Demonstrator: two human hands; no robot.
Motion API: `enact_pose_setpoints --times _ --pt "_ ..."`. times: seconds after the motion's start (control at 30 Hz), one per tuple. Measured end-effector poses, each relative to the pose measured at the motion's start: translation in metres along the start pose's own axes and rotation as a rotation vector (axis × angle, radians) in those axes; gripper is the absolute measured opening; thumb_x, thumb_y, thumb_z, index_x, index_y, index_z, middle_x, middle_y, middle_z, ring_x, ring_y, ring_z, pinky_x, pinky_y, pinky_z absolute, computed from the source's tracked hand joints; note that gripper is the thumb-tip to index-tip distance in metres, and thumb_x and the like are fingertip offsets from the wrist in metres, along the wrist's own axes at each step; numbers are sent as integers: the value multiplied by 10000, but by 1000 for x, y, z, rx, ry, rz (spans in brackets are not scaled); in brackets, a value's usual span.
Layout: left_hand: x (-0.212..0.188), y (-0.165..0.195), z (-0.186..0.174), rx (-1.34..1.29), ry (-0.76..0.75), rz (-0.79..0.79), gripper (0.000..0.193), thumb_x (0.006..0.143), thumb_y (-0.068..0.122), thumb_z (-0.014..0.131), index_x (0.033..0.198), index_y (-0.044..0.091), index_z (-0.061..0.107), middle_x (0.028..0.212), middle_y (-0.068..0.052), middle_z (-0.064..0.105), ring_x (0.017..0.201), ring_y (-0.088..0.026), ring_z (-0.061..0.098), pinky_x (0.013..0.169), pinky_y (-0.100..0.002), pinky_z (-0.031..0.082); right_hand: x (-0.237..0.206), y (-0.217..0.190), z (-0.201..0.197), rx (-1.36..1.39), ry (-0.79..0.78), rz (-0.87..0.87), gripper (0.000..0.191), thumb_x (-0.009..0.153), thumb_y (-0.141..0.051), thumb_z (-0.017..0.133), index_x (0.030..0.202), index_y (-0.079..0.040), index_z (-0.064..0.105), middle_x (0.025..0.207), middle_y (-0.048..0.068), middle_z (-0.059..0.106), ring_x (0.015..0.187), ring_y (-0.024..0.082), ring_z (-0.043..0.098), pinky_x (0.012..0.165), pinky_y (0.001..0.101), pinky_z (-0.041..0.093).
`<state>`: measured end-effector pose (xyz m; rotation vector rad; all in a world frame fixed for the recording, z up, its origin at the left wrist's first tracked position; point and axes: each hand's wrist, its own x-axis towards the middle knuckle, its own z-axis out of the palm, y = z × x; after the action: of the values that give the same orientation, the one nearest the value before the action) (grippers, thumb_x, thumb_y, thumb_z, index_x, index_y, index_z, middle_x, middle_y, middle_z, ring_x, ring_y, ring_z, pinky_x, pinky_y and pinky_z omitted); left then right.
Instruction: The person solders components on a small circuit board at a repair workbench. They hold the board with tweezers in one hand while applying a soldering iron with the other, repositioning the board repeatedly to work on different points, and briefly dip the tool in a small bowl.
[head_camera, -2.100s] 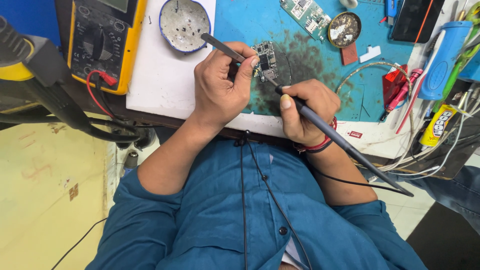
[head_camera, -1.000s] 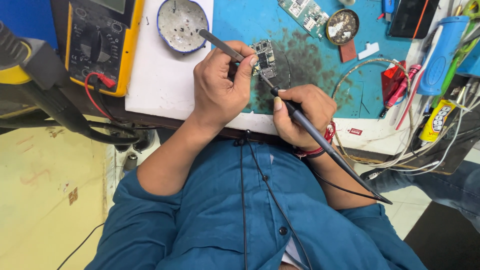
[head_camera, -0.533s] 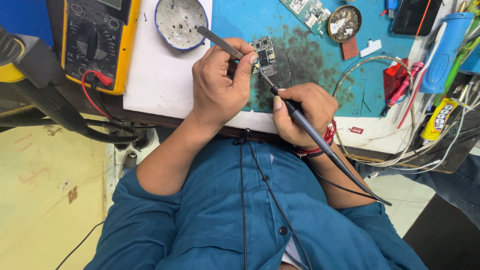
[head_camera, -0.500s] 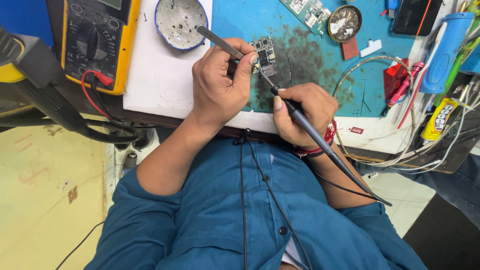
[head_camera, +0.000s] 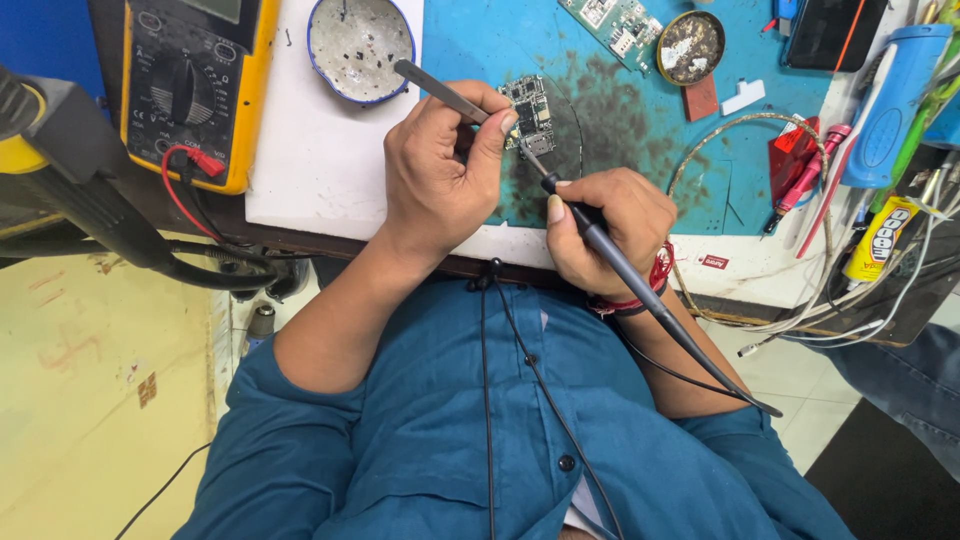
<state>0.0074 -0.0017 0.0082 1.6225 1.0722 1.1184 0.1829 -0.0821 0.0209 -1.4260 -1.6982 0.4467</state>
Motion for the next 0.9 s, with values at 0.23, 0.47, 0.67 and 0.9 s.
enact_pose_setpoints --times 0.23,0.47,0.67,0.9 --pt "0 0 -1 13 -13 19 85 1044 39 715 1073 12 639 945 -68 715 721 -105 685 634 -245 547 -1 0 0 14 0 1 136 868 -6 751 974 -8 665 843 124 695 704 265 674 624 331 511" --pt "0 0 -1 12 -15 5 84 1041 39 720 1067 12 644 932 -66 713 710 -110 681 628 -248 541 -1 0 0 3 9 4 137 870 -7 753 979 -11 669 852 126 698 715 268 680 629 331 516" --pt "0 -1 0 9 -11 13 89 1044 40 718 1071 10 638 940 -68 713 720 -108 685 637 -248 544 0 0 0 0 0 3 137 872 -8 762 976 -10 672 849 126 698 713 270 678 658 349 513" --pt "0 -2 0 10 -5 15 85 1049 38 713 1075 11 638 926 -62 710 706 -93 665 620 -238 526 0 -1 1 8 6 5 131 868 -6 757 963 -11 668 847 125 699 712 268 679 632 331 513"
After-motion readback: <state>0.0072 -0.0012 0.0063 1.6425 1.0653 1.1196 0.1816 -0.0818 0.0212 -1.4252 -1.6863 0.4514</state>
